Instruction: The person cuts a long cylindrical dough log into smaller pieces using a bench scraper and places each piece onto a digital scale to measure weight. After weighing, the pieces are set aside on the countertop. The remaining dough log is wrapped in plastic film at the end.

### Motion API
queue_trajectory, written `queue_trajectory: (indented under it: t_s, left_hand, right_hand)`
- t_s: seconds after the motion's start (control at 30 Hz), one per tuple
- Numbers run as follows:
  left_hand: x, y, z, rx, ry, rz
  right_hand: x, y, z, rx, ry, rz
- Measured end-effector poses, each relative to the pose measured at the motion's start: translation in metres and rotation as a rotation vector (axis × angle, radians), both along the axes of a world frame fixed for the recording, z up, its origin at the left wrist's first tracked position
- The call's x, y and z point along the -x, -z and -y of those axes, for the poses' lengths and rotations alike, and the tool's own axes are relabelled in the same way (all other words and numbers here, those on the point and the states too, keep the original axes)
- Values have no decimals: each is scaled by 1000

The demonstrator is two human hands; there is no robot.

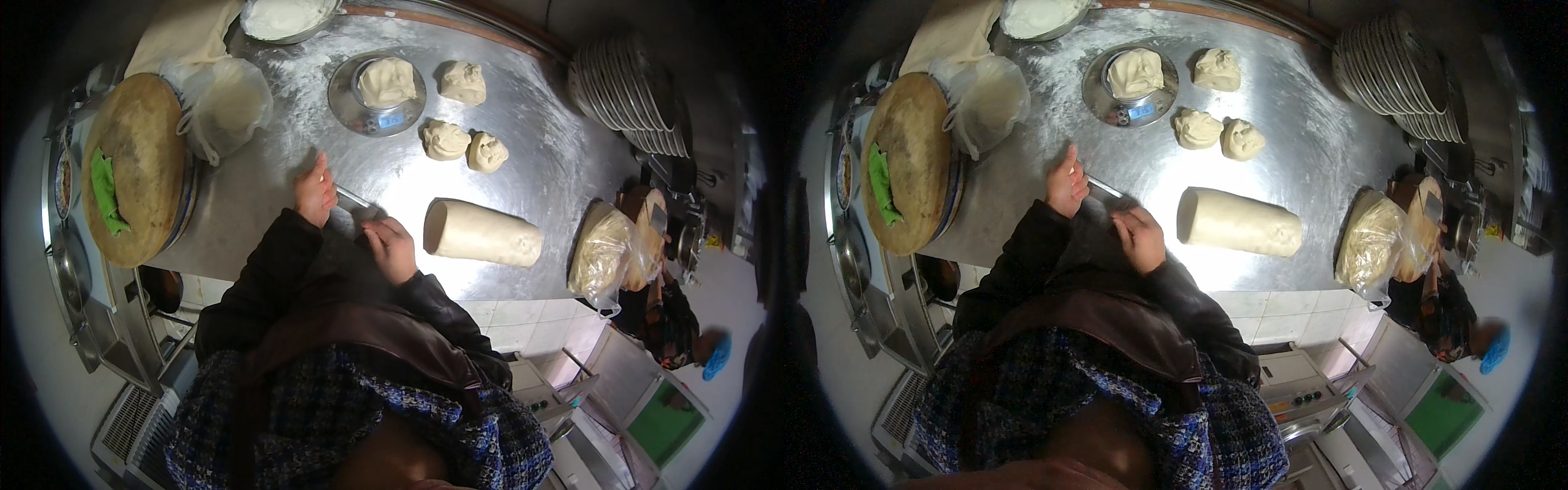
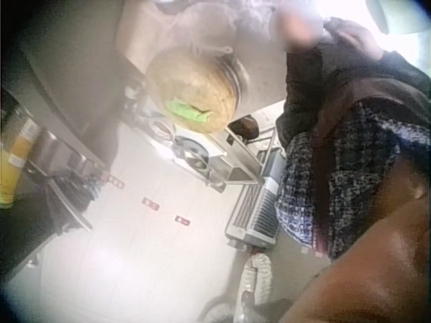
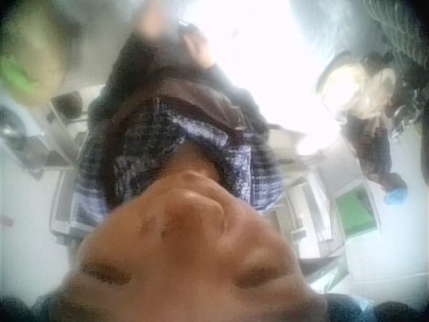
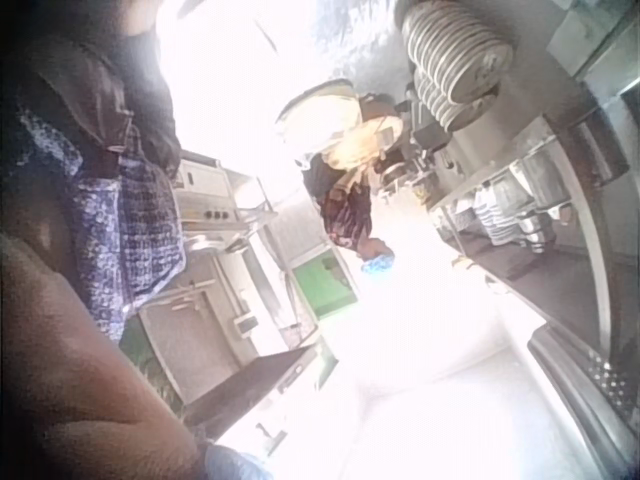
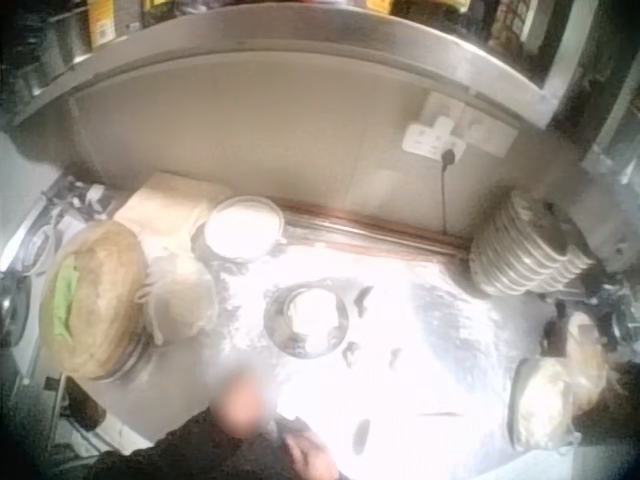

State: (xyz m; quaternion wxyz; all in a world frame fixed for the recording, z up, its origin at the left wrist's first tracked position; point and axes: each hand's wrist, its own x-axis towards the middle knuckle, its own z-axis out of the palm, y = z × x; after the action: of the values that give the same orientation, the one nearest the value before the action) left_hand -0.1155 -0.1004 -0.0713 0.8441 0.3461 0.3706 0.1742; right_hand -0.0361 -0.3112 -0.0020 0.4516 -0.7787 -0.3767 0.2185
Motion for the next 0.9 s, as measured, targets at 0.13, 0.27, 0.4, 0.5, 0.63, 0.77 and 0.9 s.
queue_trajectory:
  t_s: [0.13,0.27,0.4,0.5,0.63,0.77,0.9]
  left_hand:
    - [-15,-7,-2,-224,97,-427]
    - [-70,-49,-4,-333,36,-222]
    - [-127,-79,-17,-1006,97,-170]
    - [-152,-83,-37,-1584,152,-218]
    - [-171,-77,-54,-1523,314,-331]
    - [-174,-73,-64,-1419,364,-297]
    - [-173,-73,-66,-1428,341,-281]
  right_hand:
    - [-38,-13,-15,10,150,-49]
    - [-117,-18,-74,-196,285,234]
    - [-171,-16,-133,-191,204,492]
    - [-181,-13,-152,-161,106,526]
    - [-186,-17,-155,-90,57,552]
    - [-192,-22,-161,21,37,538]
    - [-192,-22,-169,18,57,509]
